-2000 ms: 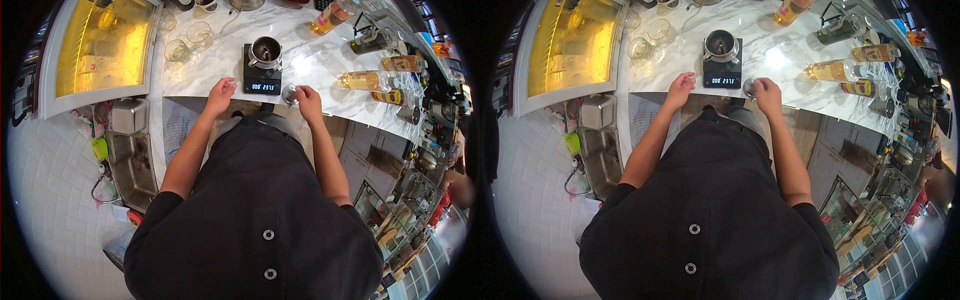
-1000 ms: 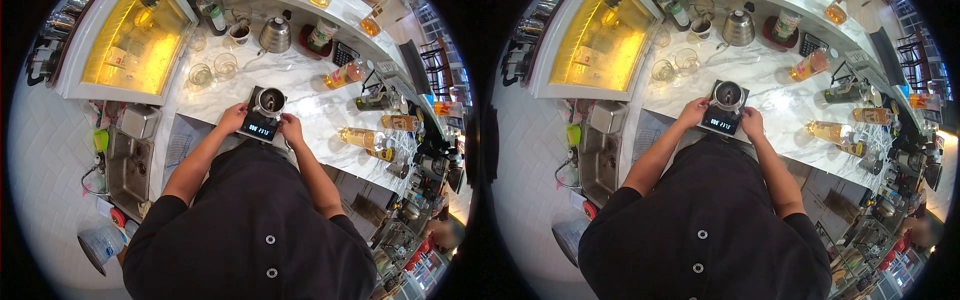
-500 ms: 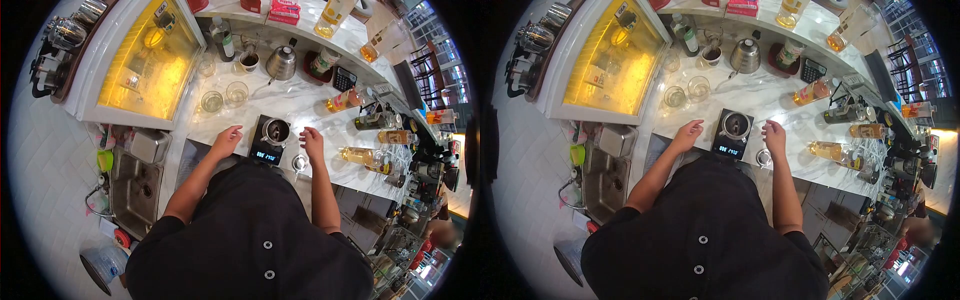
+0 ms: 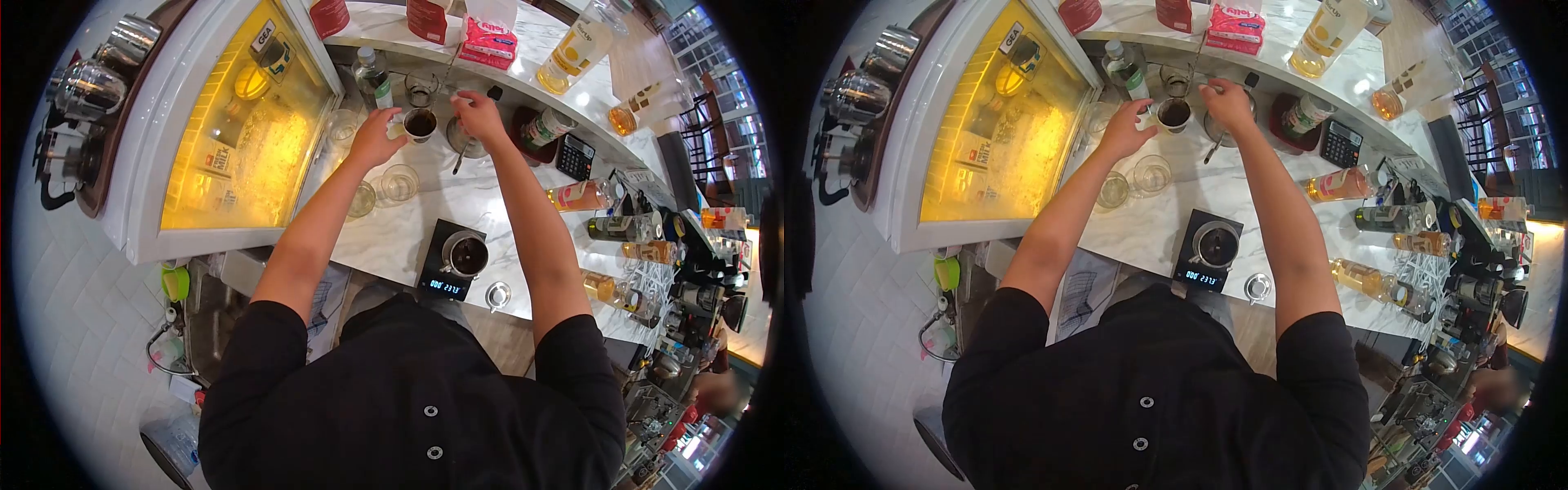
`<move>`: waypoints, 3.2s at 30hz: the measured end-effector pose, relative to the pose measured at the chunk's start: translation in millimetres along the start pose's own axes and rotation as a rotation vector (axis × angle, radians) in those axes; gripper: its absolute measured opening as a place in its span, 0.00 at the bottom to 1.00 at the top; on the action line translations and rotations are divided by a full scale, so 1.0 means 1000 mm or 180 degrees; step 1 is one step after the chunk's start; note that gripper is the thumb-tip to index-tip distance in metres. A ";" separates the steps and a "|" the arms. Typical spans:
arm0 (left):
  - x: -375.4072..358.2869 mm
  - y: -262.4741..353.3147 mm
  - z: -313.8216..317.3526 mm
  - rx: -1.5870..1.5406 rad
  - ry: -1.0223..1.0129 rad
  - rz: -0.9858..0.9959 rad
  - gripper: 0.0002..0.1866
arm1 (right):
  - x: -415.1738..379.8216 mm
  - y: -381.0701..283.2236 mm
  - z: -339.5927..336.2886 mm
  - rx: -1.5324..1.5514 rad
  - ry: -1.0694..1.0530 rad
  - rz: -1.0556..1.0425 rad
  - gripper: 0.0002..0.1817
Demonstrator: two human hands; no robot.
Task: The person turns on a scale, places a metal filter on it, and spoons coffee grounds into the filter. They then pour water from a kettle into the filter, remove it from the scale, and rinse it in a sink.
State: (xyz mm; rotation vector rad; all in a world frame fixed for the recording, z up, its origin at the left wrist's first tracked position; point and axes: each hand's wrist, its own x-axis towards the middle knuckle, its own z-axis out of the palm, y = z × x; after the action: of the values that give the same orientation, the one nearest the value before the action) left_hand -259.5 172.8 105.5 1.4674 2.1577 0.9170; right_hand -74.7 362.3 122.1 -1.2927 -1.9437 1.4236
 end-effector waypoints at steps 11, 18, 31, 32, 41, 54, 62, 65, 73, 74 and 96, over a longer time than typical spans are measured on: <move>0.044 -0.031 0.047 0.0338 -0.0284 0.0273 0.52 | 0.043 -0.005 0.036 -0.0315 0.0045 -0.0713 0.19; 0.035 -0.022 0.045 -0.0226 -0.0258 0.0004 0.45 | 0.005 -0.009 0.027 -0.0402 -0.0036 -0.0768 0.16; -0.016 0.016 -0.014 -0.0469 0.0346 0.0119 0.43 | -0.084 -0.050 -0.007 0.0224 -0.0260 -0.1285 0.14; -0.026 0.027 -0.023 -0.0463 0.0366 0.0116 0.43 | -0.100 -0.058 -0.016 0.0476 -0.0254 -0.1161 0.13; -0.139 0.109 -0.062 -0.0851 0.0918 0.1115 0.45 | -0.249 -0.074 -0.074 0.0782 0.0076 -0.1863 0.11; -0.261 0.147 -0.015 -0.0783 0.1142 0.1139 0.47 | -0.370 -0.023 -0.092 0.1154 0.0148 -0.2733 0.08; -0.285 0.169 0.001 -0.0584 0.1319 0.1277 0.48 | -0.401 -0.007 -0.107 0.1213 0.0394 -0.2681 0.08; -0.291 0.178 0.008 -0.0627 0.1315 0.1302 0.48 | -0.407 0.000 -0.110 0.1320 0.0339 -0.2604 0.08; -0.303 0.185 0.018 -0.0750 0.1252 0.1143 0.48 | -0.423 0.011 -0.109 0.1450 0.0459 -0.2351 0.09; -0.303 0.186 0.018 -0.0702 0.1240 0.1158 0.48 | -0.423 0.014 -0.108 0.1506 0.0508 -0.2279 0.09; -0.288 0.179 0.027 -0.0692 0.1117 0.0690 0.48 | -0.396 0.035 -0.115 0.2408 0.0519 -0.1314 0.14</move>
State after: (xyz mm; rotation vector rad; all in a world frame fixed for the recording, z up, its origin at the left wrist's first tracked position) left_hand -9.8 -39.9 195.1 1.5428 2.0677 1.5354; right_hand 221.1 87.3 211.9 -0.5933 -1.2527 1.5404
